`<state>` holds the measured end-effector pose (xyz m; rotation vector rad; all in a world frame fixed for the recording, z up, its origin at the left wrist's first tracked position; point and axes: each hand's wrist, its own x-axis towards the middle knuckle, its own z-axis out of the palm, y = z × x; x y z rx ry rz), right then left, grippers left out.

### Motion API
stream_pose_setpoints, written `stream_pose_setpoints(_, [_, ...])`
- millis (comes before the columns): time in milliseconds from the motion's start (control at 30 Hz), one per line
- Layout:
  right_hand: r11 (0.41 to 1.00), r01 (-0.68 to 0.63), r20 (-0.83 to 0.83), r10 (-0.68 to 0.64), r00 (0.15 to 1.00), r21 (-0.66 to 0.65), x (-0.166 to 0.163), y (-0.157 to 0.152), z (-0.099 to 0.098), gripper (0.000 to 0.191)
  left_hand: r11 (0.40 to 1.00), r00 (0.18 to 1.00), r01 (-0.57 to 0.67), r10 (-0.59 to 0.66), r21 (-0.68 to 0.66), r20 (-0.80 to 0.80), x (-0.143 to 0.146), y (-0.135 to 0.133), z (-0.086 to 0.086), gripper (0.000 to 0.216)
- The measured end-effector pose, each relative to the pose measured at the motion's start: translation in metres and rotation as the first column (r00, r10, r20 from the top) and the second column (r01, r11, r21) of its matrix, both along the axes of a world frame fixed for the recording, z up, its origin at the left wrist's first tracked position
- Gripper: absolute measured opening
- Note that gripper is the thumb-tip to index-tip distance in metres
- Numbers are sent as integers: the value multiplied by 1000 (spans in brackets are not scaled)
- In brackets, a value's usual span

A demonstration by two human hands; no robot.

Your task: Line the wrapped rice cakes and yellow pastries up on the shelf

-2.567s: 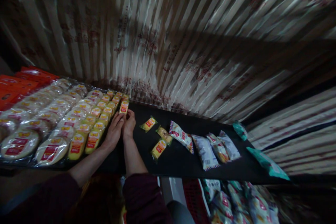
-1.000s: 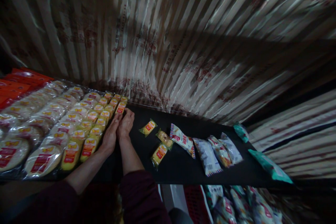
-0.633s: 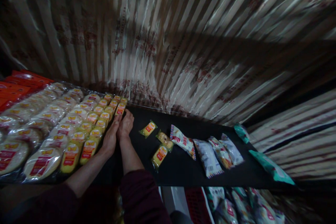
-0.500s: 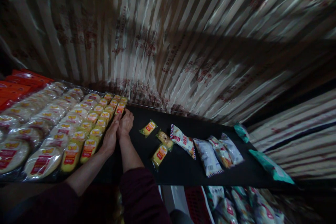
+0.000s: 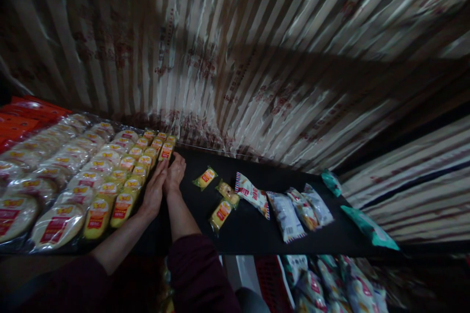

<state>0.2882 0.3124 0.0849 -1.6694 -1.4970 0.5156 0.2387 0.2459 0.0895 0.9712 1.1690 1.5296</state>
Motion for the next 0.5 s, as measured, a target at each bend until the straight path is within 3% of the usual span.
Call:
stream_pose_setpoints(267, [999, 31, -13, -32, 999, -39, 8, -17, 2, 41, 998, 999, -28, 29, -57, 19, 5, -6, 1, 44])
stream_pose_setpoints(500, [999, -49, 26, 49, 998, -3, 21, -52, 13, 31, 992, 993, -43, 29, -116, -114, 9, -17, 7, 34])
